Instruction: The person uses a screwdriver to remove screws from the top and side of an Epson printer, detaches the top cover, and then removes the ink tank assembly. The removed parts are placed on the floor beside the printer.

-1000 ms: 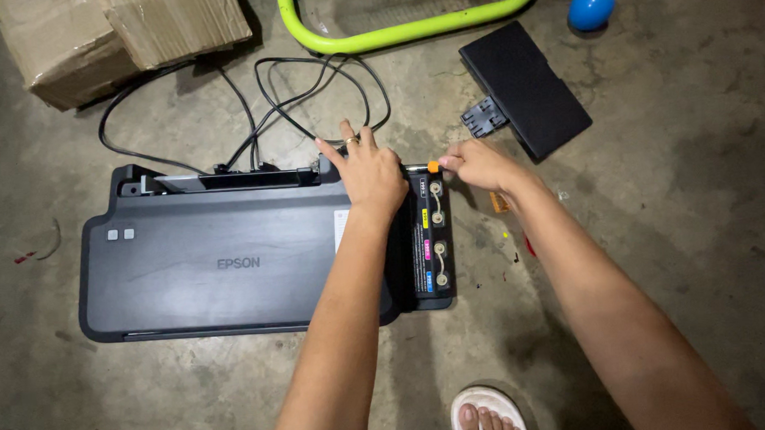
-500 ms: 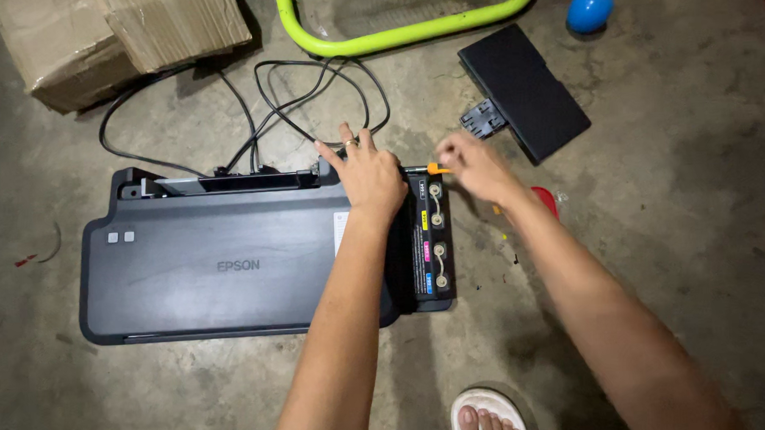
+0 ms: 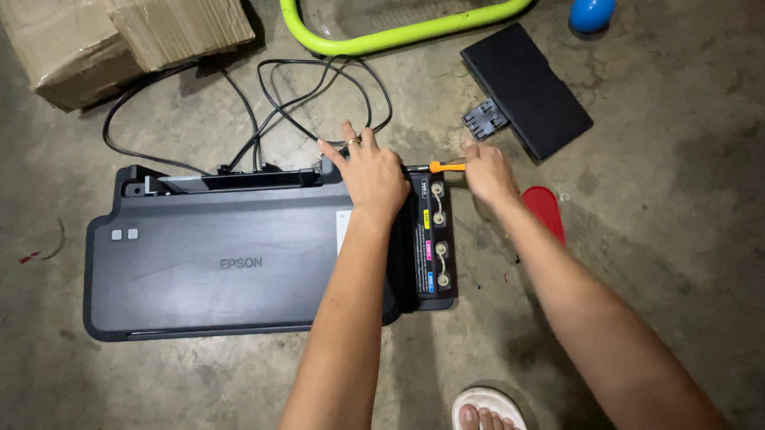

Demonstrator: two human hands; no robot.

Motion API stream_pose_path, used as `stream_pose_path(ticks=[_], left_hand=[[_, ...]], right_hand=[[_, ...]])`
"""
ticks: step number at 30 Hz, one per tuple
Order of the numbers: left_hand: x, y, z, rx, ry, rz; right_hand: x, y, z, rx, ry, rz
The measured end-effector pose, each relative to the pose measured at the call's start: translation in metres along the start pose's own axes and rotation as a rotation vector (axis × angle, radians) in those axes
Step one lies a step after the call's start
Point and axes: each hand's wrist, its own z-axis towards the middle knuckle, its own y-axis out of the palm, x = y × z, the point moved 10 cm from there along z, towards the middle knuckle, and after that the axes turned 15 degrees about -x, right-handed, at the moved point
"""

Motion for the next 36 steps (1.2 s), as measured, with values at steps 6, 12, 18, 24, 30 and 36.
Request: stream_pose_path(ticks=[6, 12, 18, 24, 30, 36], left_hand=[[0.000, 0.000, 0.000, -0.007, 0.007, -0.006], [0.000, 0.001, 0.000, 0.003, 0.016, -0.007], [0.001, -0.001, -0.002, -0.022, 0.015, 0.000], [0.001, -0.002, -0.002, 0.023, 0.006, -0.007], [0.000, 0.002, 0.001, 0.033, 0.011, -0.015], [-0.001, 0.005, 0.003, 0.001, -0.007, -0.001]], right_hand=[[0.009, 0.015, 0.002, -0.230, -0.129, 0.294], [0.004, 0.032, -0.011, -0.453, -0.129, 0.871], [0.000, 0.020, -0.021, -0.308, 0.013, 0.389], [-0.010, 0.016, -0.021, -0.331, -0.073, 0.469], [-0.027, 0.016, -0.018, -0.455, -0.271, 0.825], [-0.038, 0.008, -0.025, -0.385, -0.046, 0.510]])
